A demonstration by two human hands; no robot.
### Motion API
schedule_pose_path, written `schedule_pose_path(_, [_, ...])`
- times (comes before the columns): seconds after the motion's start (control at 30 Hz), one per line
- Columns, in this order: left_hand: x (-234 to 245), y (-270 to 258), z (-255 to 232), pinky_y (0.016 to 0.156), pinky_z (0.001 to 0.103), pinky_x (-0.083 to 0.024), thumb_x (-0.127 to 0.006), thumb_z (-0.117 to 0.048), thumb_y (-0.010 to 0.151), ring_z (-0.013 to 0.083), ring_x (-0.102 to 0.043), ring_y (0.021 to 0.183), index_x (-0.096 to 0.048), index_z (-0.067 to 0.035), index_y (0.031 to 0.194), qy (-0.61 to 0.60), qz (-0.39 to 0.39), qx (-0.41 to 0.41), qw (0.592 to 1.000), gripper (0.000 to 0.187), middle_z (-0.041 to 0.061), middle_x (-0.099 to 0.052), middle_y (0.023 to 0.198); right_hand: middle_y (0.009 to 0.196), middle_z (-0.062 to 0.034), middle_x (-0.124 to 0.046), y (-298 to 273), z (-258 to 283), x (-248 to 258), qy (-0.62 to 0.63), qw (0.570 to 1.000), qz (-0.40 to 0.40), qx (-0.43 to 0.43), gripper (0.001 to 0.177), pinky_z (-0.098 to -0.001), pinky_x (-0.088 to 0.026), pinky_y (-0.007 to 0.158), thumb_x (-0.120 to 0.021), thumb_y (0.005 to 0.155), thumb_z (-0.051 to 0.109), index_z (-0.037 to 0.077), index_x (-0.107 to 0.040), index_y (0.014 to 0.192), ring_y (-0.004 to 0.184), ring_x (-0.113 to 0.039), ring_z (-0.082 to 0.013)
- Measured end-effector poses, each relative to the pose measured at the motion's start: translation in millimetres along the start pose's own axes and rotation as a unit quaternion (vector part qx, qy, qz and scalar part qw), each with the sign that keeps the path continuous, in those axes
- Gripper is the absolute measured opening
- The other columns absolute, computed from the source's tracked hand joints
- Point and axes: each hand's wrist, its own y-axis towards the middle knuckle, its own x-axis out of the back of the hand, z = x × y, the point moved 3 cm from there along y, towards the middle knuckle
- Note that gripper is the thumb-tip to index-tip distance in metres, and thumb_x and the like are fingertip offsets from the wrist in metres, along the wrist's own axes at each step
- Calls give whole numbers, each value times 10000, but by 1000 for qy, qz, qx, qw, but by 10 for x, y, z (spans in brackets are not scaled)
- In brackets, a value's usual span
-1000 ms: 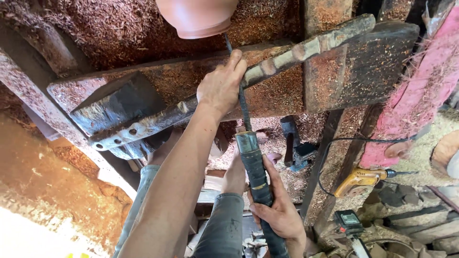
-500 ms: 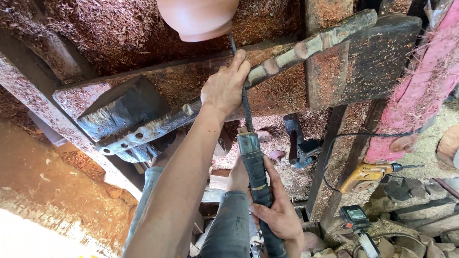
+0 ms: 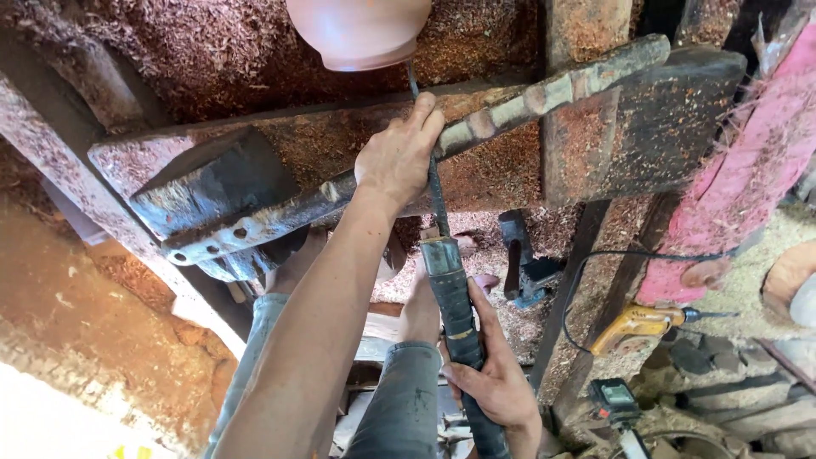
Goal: Shaping a wooden object on a lathe with a chisel and finishing it with a hand file
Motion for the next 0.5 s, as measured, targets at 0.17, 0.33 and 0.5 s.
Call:
schedule_pose_path(0.17, [-1,-9,-25,506,591,-588,-485,121,914,385,-636,809,-408,-104,1251,26,-9,3,1000,413,69,-346,1454,915,-185,-576,8,144,119,-13,1000,15,-16,1012,-284,-543,435,-703,865,15,244,-116,1657,576,-519,-156])
schedule_pose_path(0.33, [-29,-16,-15,512,552,-608,-557,144,873,350,-632,732,-443,-81,1189,28,-33,0,999,404,93,-388,1369,929,-213,-585,38,188,320,-22,998,40,-32,1026,-289,-550,429,-677,846,-55,249,-120,1652,553,-510,-157])
schedule_pose_path(0.5, [-66,-10,-27,485,540,-607,-614,90,853,353,-635,699,-472,-54,1179,50,-54,-1,997,384,105,-398,1357,935,-211,-608,64,256,521,-17,996,84,-24,979,-273,-527,427,-704,905,17,231,-114,1657,554,-501,-159])
